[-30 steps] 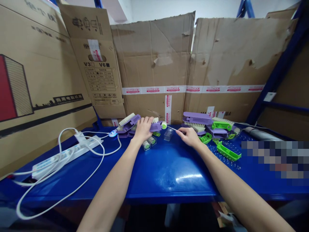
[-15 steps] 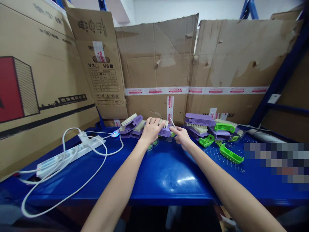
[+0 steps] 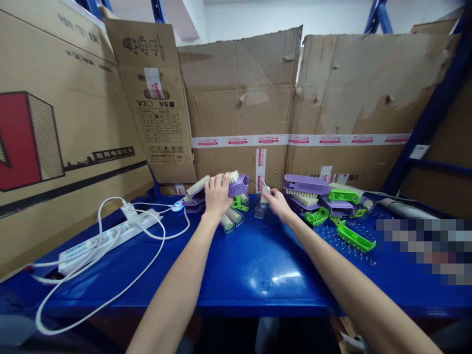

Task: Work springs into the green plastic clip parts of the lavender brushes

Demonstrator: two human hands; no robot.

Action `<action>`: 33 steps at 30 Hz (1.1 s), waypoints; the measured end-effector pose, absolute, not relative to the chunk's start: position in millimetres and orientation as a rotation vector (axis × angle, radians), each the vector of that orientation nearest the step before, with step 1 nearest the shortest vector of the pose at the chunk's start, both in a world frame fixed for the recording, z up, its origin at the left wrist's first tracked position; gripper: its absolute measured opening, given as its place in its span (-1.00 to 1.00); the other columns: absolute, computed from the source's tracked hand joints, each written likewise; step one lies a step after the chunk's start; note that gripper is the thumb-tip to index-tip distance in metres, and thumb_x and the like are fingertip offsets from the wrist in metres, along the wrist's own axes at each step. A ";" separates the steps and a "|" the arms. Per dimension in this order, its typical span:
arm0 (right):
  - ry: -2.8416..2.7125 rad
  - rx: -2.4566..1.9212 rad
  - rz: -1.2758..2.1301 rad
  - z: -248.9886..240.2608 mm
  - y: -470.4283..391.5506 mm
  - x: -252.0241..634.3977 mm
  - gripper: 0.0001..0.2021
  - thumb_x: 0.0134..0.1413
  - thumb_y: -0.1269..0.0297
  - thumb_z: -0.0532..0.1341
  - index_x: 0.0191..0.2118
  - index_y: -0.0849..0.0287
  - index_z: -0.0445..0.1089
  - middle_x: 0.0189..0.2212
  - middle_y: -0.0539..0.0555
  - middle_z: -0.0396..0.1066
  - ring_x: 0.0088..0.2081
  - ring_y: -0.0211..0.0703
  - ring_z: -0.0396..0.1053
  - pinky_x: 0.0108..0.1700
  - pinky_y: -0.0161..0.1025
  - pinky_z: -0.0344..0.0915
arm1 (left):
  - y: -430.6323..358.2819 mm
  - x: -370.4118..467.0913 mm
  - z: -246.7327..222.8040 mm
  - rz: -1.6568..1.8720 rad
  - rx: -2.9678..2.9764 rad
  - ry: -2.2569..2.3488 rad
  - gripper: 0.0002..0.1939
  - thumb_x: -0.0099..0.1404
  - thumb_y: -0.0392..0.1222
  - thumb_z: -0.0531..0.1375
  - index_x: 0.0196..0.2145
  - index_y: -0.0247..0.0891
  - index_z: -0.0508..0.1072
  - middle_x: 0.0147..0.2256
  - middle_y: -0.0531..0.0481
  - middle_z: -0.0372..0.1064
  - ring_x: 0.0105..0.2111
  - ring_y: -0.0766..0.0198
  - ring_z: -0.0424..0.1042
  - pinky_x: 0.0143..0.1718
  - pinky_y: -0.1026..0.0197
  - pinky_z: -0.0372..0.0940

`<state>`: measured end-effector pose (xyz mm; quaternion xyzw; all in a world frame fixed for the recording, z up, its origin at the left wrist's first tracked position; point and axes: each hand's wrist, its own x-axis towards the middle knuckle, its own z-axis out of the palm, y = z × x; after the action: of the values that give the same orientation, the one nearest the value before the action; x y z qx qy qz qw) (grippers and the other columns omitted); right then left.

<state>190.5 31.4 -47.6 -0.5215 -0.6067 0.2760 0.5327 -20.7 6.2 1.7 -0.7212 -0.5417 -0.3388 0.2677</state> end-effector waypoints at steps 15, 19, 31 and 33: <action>-1.639 -1.491 0.399 -57.5 23.0 196.8 -0.75 0.01 0.05 0.15 -0.32 0.13 0.20 -0.40 0.04 0.41 -0.39 -0.17 0.33 -0.34 -0.30 0.18 | 5.7 -19.1 -0.6 -0.915 -1.929 -1.492 -0.37 0.05 -0.36 0.15 0.10 -0.25 0.14 -0.02 -0.18 0.26 -0.06 -0.03 0.22 -0.07 -0.02 0.14; -1.621 -1.473 0.322 -55.9 19.9 197.2 -0.75 0.02 0.03 0.15 -0.31 0.12 0.27 -0.44 0.02 0.41 -0.39 -0.17 0.33 -0.35 -0.31 0.16 | 6.1 -17.6 -1.4 -0.907 -1.933 -1.469 -0.39 0.06 -0.36 0.14 0.10 -0.24 0.15 -0.01 -0.18 0.26 -0.06 -0.02 0.22 -0.07 -0.02 0.14; -1.557 -1.334 0.277 -39.6 6.9 194.8 -0.70 0.06 0.06 0.17 -0.16 0.13 0.39 -0.37 0.04 0.50 -0.35 -0.16 0.42 -0.31 -0.31 0.23 | 5.2 -15.3 -2.6 -0.906 -1.946 -1.456 -0.43 0.10 -0.32 0.13 0.10 -0.26 0.15 0.00 -0.18 0.26 -0.05 -0.02 0.22 -0.07 -0.01 0.13; -1.567 -1.361 0.188 -38.1 7.9 196.9 -0.67 0.06 0.08 0.18 -0.08 0.10 0.40 -0.28 0.06 0.51 -0.25 -0.12 0.43 -0.25 -0.28 0.24 | 5.4 -14.5 -3.0 -0.915 -1.949 -1.452 -0.44 0.11 -0.33 0.12 0.10 -0.25 0.16 0.00 -0.17 0.26 -0.05 -0.02 0.22 -0.07 0.00 0.13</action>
<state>196.9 7.9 -38.1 -0.5638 -0.6492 0.0780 0.5046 -14.5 5.4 -3.0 -0.7229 -0.5384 -0.3394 0.2692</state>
